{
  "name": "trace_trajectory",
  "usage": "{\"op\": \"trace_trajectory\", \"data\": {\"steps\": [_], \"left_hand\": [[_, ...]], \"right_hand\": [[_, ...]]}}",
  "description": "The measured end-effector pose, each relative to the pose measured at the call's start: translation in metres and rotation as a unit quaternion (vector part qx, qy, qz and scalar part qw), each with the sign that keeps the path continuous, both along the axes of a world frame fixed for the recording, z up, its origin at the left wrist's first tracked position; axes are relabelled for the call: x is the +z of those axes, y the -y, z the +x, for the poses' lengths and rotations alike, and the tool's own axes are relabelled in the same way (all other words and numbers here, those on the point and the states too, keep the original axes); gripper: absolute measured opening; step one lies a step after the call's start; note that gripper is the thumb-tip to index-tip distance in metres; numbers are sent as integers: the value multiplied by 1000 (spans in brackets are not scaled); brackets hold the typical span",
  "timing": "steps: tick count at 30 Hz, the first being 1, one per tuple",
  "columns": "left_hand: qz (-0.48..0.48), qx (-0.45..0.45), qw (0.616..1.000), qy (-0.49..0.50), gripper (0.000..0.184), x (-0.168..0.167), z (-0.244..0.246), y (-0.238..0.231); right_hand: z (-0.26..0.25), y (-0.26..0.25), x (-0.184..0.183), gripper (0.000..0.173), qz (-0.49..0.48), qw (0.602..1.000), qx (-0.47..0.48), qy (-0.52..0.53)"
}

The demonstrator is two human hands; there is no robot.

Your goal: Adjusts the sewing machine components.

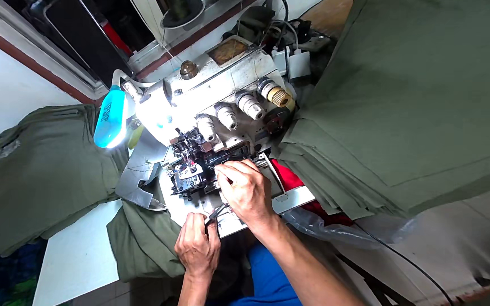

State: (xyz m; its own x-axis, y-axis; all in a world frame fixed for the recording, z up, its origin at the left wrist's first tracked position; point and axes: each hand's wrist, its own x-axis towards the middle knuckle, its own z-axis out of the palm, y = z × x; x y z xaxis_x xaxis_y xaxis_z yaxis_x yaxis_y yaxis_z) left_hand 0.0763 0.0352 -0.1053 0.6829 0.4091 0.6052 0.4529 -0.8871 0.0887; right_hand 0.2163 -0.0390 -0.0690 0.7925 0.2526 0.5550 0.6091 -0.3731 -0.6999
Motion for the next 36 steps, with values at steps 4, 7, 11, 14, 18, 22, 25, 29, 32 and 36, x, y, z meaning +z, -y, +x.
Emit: {"op": "trace_trajectory", "data": {"steps": [4, 7, 11, 14, 18, 22, 25, 29, 32, 36], "left_hand": [[1, 0, 1000, 0, 27, 0, 0, 0], [2, 0, 1000, 1, 26, 0, 0, 0], [1, -1, 1000, 1, 27, 0, 0, 0], [0, -2, 1000, 0, 26, 0, 0, 0], [0, 0, 1000, 1, 26, 0, 0, 0], [4, 0, 1000, 0, 25, 0, 0, 0], [9, 1, 1000, -1, 25, 0, 0, 0], [9, 5, 1000, -5, 26, 1, 0, 0], [-47, 13, 999, -20, 26, 8, 0, 1], [-345, 55, 936, -34, 20, 37, 0, 7]], "right_hand": [[0, 1, 0, 15, 0, 1000, 4, -6], [0, 0, 0, 15, -5, 1000, 4, -8], [0, -1, 0, 16, -15, 1000, -1, 9], [1, -3, 0, 17, -26, 999, 0, 20], [1, -5, 0, 17, -31, 999, -1, 28], [2, -5, -1, 17, -29, 999, 3, 22], [3, -6, -2, 17, -21, 1000, 9, 19], [5, -8, -3, 16, -11, 1000, 11, 17], [6, -8, -5, 16, -2, 1000, 18, 6], [6, -9, -5, 14, 0, 1000, 18, -4]]}}
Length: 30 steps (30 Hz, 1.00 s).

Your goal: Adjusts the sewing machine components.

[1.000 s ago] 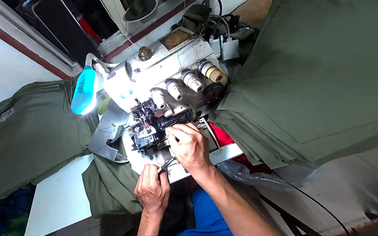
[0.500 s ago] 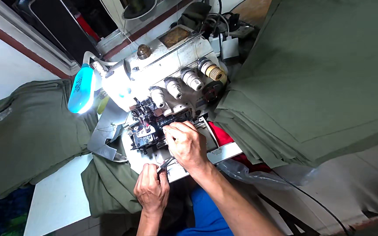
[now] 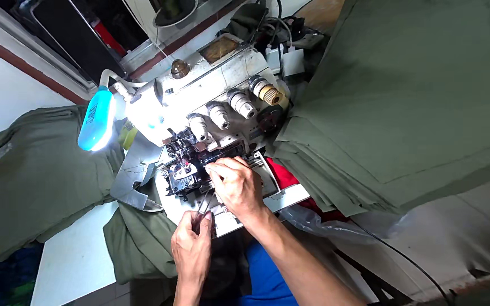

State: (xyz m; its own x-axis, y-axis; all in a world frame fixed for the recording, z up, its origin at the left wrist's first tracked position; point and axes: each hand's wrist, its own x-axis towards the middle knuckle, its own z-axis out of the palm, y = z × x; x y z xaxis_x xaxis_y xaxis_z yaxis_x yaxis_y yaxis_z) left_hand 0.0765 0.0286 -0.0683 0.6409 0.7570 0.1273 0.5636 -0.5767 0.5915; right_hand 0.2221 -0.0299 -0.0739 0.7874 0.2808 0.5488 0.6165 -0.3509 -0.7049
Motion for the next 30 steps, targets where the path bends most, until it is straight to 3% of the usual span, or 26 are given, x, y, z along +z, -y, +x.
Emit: {"op": "trace_trajectory", "data": {"steps": [5, 8, 11, 15, 20, 23, 26, 30], "left_hand": [[-245, 18, 962, 120, 12, 17, 2, 15], [-350, 27, 921, 168, 21, 30, 7, 22], [-395, 62, 898, 183, 33, 37, 15, 25], [-422, 118, 877, 199, 26, 38, 25, 28], [-503, 160, 816, 235, 24, 45, 33, 32], [-545, 148, 789, 243, 23, 52, 34, 34], [-553, 118, 790, 236, 14, 56, 33, 34], [-567, 91, 787, 224, 18, 59, 36, 30]], "right_hand": [[-2, -1, 0, 12, 18, 1000, -2, -18], [-2, -1, 1, 12, 22, 1000, 0, -23], [-2, 0, 2, 12, 31, 999, 5, -27], [-2, 0, 2, 11, 32, 999, 7, -37], [-2, 0, 2, 11, 36, 999, 7, -40], [-2, 0, 3, 11, 41, 998, 11, -44], [-1, 0, 2, 11, 43, 998, 9, -47], [-1, 0, 1, 11, 41, 998, 10, -49]]}}
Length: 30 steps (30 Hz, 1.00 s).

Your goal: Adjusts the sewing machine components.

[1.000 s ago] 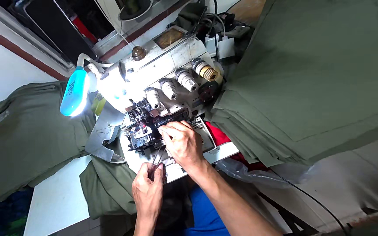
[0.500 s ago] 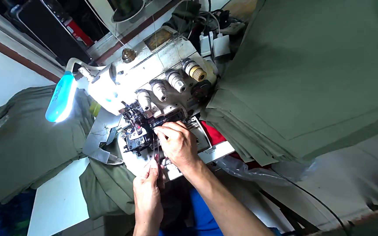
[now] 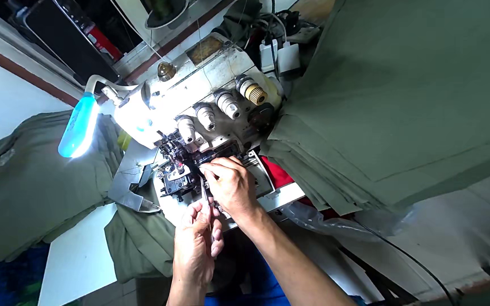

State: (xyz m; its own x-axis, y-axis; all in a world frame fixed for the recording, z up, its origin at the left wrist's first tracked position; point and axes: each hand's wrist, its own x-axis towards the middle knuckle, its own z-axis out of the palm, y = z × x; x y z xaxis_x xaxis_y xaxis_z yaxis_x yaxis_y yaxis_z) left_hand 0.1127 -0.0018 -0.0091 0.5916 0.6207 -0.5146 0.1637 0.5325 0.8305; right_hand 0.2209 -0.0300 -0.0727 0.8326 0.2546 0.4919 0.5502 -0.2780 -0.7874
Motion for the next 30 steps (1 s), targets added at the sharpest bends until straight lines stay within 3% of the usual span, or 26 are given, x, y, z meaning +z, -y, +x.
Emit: {"op": "trace_trajectory", "data": {"steps": [16, 30], "left_hand": [[71, 30, 994, -75, 17, 3, 15, -14], [74, 50, 994, -57, 15, 0, 2, -6]], "right_hand": [[-1, 0, 0, 11, -9, 1000, 1, 3], [-2, 1, 0, 16, -9, 1000, 5, 0]]}}
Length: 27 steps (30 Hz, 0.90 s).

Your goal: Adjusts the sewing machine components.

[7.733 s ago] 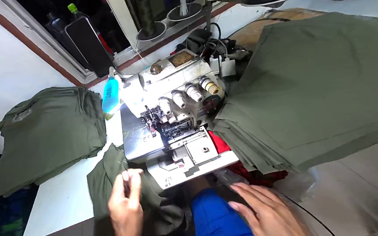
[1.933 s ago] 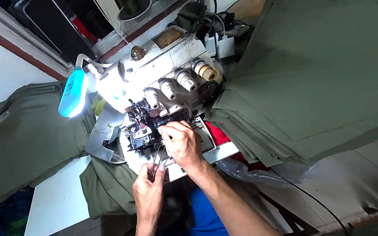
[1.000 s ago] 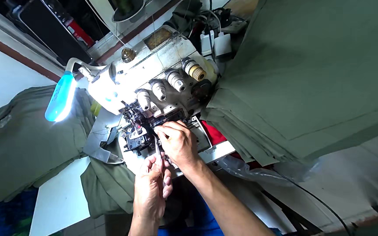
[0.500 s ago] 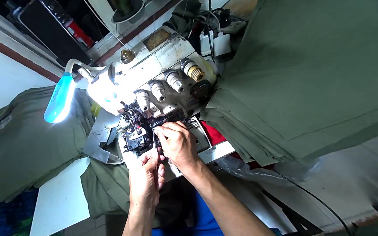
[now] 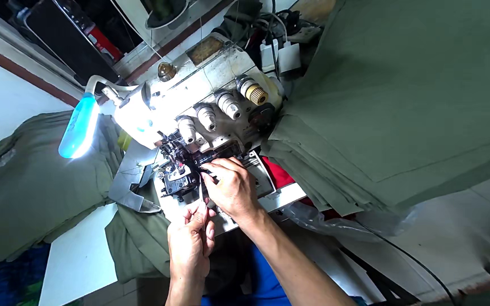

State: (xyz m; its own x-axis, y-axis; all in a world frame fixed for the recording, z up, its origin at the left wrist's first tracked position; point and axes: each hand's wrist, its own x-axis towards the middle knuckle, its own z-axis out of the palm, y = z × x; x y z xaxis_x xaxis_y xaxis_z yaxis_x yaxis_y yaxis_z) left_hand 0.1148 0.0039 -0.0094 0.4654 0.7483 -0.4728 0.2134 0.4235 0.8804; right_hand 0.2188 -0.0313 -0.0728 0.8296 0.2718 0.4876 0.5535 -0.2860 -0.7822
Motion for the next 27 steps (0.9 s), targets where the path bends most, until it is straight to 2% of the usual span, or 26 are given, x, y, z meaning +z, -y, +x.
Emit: {"op": "trace_trajectory", "data": {"steps": [16, 23, 27], "left_hand": [[-14, -33, 999, -9, 19, -2, 6, -10], [-3, -33, 999, -18, 16, 0, 12, -15], [10, -25, 1000, -9, 17, -2, 10, -12]], "right_hand": [[2, -4, 0, 12, 5, 1000, -6, 19], [2, -2, 0, 13, 5, 1000, 5, 11], [0, 0, 1, 21, 7, 1000, 12, -1]]}}
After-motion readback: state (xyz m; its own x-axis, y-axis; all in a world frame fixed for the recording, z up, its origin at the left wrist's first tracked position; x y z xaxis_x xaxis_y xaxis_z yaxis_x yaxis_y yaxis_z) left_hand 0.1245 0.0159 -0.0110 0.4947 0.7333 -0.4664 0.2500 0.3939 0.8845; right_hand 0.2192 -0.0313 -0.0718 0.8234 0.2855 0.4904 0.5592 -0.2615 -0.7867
